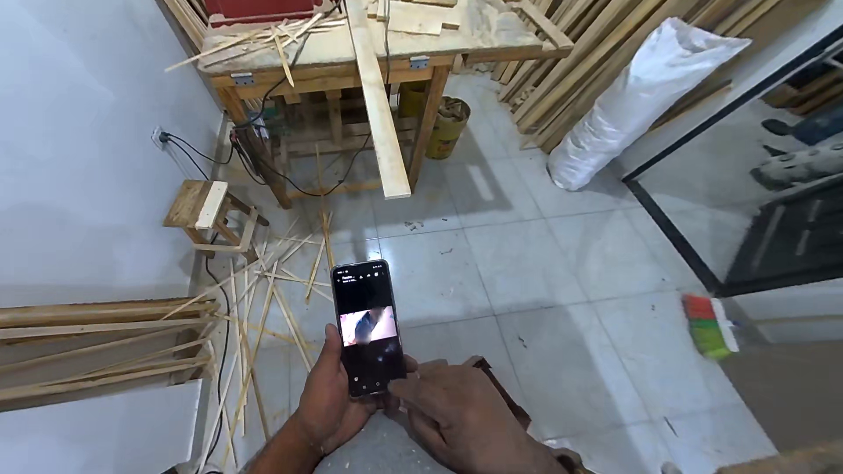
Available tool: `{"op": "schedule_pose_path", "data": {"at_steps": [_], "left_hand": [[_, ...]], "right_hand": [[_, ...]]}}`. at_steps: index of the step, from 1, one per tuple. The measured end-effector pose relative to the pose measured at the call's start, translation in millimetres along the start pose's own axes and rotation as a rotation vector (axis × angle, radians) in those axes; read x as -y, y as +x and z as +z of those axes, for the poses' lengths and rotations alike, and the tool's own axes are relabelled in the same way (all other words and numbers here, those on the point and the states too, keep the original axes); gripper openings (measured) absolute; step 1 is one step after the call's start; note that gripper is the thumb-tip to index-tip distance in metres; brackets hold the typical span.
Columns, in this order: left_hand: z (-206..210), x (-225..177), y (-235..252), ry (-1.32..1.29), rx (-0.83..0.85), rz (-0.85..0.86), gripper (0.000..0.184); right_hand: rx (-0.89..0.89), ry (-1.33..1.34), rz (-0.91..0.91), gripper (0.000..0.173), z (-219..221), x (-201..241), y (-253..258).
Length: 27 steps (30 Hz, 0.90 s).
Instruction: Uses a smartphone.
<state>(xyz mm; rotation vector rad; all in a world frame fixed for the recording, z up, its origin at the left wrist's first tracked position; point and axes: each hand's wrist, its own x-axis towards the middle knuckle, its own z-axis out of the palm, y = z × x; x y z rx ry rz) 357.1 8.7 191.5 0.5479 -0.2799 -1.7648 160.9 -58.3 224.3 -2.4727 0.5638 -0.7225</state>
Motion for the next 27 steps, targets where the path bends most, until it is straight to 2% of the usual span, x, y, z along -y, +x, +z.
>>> {"op": "schedule_pose_path", "data": {"at_steps": [4, 16, 27], "left_hand": [[1.3, -0.1, 0.8, -0.016, 0.007, -0.02, 0.079], [-4.0, 2.4, 0.5, -0.024, 0.065, -0.009, 0.082], [-3.6, 2.0, -0.3, -0.019, 0.077, -0.006, 0.08]], "right_hand": [[0.096, -0.07, -0.022, 0.026, -6.0, -2.1, -1.5], [0.131, -0.126, -0.022, 0.027, -5.2, -2.3, -0.8], [0.058, -0.112, -0.063, 0.027, -4.6, -1.5, -1.9]]}}
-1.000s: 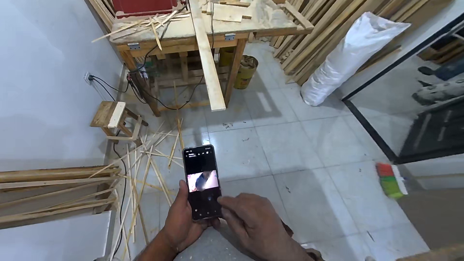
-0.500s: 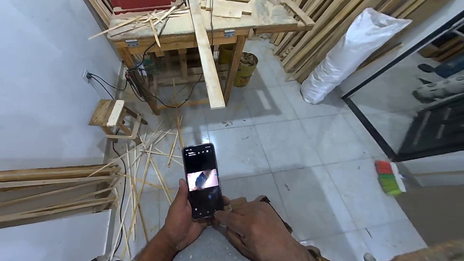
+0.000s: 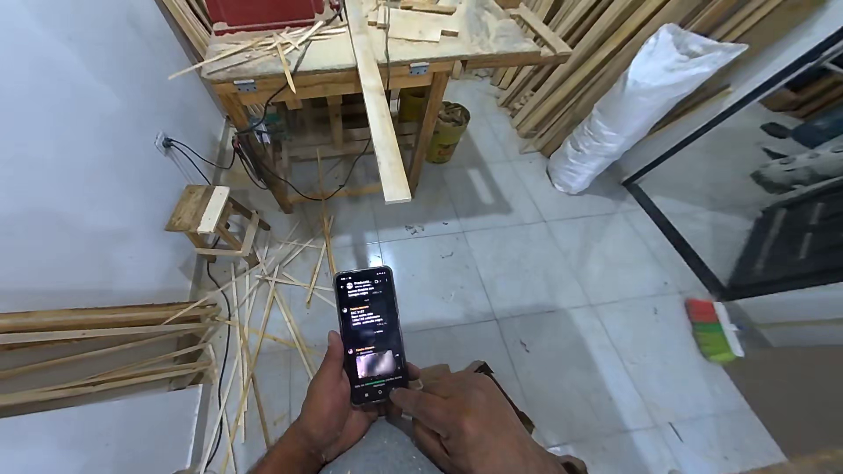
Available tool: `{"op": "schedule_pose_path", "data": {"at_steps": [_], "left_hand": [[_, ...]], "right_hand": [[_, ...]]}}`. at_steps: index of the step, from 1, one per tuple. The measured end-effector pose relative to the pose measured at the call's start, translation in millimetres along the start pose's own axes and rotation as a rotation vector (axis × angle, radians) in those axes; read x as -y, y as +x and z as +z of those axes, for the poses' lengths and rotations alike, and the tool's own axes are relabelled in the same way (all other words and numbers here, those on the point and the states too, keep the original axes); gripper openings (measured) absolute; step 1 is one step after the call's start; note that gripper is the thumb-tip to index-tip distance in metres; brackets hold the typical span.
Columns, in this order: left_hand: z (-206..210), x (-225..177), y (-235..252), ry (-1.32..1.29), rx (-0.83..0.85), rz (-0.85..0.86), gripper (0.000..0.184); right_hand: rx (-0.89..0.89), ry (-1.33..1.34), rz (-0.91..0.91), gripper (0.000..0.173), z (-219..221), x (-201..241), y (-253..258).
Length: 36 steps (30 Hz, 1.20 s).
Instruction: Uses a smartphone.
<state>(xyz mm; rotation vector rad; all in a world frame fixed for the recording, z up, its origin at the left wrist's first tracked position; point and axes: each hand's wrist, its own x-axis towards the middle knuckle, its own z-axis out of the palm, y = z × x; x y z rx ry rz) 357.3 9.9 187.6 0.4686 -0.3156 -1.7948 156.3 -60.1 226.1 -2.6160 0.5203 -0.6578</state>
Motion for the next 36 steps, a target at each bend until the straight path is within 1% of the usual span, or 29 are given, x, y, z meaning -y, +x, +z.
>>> {"op": "schedule_pose_path", "data": {"at_steps": [5, 9, 14, 18, 21, 25, 36], "left_hand": [[-2.8, 0.6, 0.0, 0.015, 0.038, 0.009, 0.08], [-3.0, 0.9, -0.2, 0.014, 0.028, 0.014, 0.079], [2.9, -0.6, -0.7, 0.029, -0.015, 0.031, 0.074], [3.1, -1.0, -0.7, 0.021, -0.002, 0.036, 0.073], [4.3, -1.1, -0.9, 0.041, -0.017, 0.034, 0.073], [1.0, 0.1, -1.1, 0.029, 0.024, 0.033, 0.073], [-0.1, 0.4, 0.7, 0.013, 0.075, 0.03, 0.07]], "right_hand": [[-0.011, 0.002, 0.012, 0.025, 1.3, 0.3, -0.3], [-0.022, 0.005, 0.032, 0.026, 1.9, 0.9, 0.5], [-0.025, -0.025, 0.106, 0.034, 1.7, 3.7, 3.7], [-0.013, -0.03, 0.141, 0.038, 1.0, 4.7, 4.7], [-0.007, -0.027, 0.146, 0.041, -0.9, 5.5, 5.7], [0.001, -0.032, 0.155, 0.043, -2.0, 5.3, 5.5], [-0.027, -0.033, 0.12, 0.04, -3.2, 4.3, 5.2]]}}
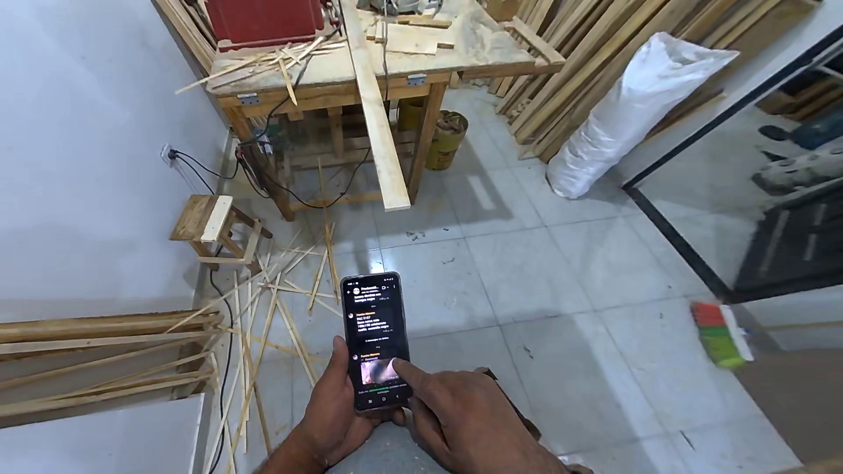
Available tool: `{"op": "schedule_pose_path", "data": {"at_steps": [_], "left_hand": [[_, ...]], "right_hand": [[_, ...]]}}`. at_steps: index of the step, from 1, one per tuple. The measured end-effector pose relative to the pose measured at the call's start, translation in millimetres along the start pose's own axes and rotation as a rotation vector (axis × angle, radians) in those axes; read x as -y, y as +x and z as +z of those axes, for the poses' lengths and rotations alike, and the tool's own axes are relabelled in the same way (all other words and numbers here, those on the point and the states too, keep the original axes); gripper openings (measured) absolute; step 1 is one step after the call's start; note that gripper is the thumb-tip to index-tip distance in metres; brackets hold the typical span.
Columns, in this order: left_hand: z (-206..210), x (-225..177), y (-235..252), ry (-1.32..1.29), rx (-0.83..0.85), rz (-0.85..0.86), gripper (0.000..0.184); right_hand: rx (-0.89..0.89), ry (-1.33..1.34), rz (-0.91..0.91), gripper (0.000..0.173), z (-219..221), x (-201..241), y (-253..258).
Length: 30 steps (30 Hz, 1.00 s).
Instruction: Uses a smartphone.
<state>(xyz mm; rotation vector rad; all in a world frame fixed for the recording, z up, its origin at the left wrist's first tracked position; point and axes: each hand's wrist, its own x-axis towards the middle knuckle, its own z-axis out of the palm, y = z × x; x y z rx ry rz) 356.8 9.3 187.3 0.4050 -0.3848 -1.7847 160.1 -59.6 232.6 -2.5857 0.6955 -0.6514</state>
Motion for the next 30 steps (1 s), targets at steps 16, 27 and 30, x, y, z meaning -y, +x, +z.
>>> {"op": "schedule_pose_path", "data": {"at_steps": [16, 27, 30], "left_hand": [[2.9, 0.5, 0.3, 0.033, -0.072, -0.01, 0.074], [-1.4, 1.5, 0.1, -0.008, -0.021, -0.011, 0.073], [-1.5, 1.6, 0.3, -0.011, -0.008, -0.01, 0.073]], "right_hand": [[0.018, 0.026, 0.018, 0.04, 1.5, -1.1, -1.6], [0.023, 0.009, 0.042, 0.041, 3.9, -0.7, -1.8], [0.03, 0.014, 0.079, 0.047, 2.9, 0.8, 0.4]]}}
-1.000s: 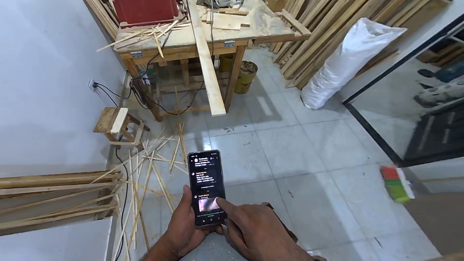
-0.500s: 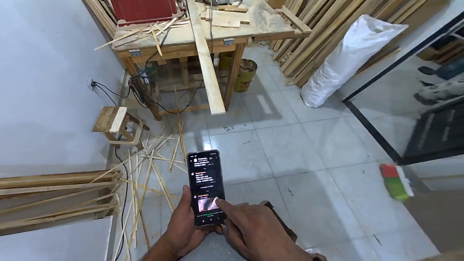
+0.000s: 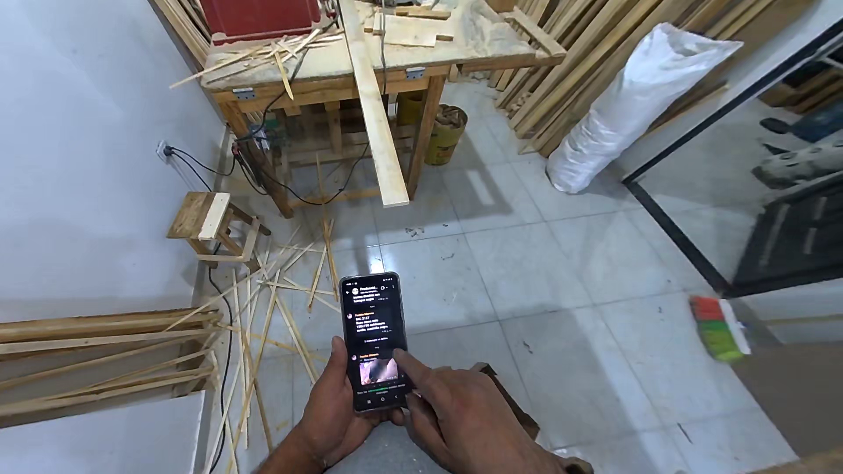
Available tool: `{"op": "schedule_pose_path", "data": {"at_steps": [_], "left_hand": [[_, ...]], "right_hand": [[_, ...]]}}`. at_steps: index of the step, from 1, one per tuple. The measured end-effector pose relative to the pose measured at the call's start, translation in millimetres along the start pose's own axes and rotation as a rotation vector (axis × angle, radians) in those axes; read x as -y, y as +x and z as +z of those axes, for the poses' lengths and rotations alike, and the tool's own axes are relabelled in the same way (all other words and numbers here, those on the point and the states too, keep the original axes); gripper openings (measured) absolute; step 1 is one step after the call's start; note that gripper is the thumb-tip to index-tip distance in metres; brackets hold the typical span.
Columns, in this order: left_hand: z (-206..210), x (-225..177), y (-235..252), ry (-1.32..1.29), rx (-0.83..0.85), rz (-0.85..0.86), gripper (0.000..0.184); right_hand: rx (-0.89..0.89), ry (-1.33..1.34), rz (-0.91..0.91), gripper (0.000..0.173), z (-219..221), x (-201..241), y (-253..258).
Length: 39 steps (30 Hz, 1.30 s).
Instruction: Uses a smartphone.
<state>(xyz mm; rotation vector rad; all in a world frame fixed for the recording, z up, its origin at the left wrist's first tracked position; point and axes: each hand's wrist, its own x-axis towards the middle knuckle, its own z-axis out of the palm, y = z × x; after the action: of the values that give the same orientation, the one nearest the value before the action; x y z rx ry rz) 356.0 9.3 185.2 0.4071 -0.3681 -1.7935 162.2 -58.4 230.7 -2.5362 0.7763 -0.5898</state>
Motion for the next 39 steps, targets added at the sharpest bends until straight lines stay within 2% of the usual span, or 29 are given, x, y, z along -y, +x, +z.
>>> {"op": "schedule_pose_path", "data": {"at_steps": [4, 10, 14, 19, 24, 31, 39], "left_hand": [[1.0, 0.4, 0.9, 0.011, 0.027, 0.001, 0.071], [3.3, -0.6, -0.8, 0.023, -0.003, 0.007, 0.069], [6.8, -0.4, -0.8, 0.017, -0.013, 0.013, 0.068], [6.6, -0.6, -1.1, 0.025, -0.022, 0.013, 0.068], [4.2, -1.1, -1.5, 0.032, -0.006, -0.004, 0.07], [1.3, 0.6, -2.5, 0.03, -0.027, 0.001, 0.072], [0.3, -0.9, -2.2, 0.028, -0.01, -0.002, 0.074]], "right_hand": [[0.054, -0.039, 0.051, 0.052, -1.5, 3.7, 4.5], [0.07, -0.006, -0.065, 0.03, 1.3, 0.4, 0.3], [0.092, 0.034, -0.085, 0.026, 1.2, -1.5, -1.2], [0.021, 0.041, -0.086, 0.029, -1.6, 1.6, 2.0], [0.049, 0.033, 0.012, 0.03, -3.8, 4.0, 6.6], [0.077, -0.001, 0.188, 0.049, -6.9, 8.0, 17.0], [-0.058, 0.064, 0.107, 0.047, -5.1, 4.5, 12.2]]}}
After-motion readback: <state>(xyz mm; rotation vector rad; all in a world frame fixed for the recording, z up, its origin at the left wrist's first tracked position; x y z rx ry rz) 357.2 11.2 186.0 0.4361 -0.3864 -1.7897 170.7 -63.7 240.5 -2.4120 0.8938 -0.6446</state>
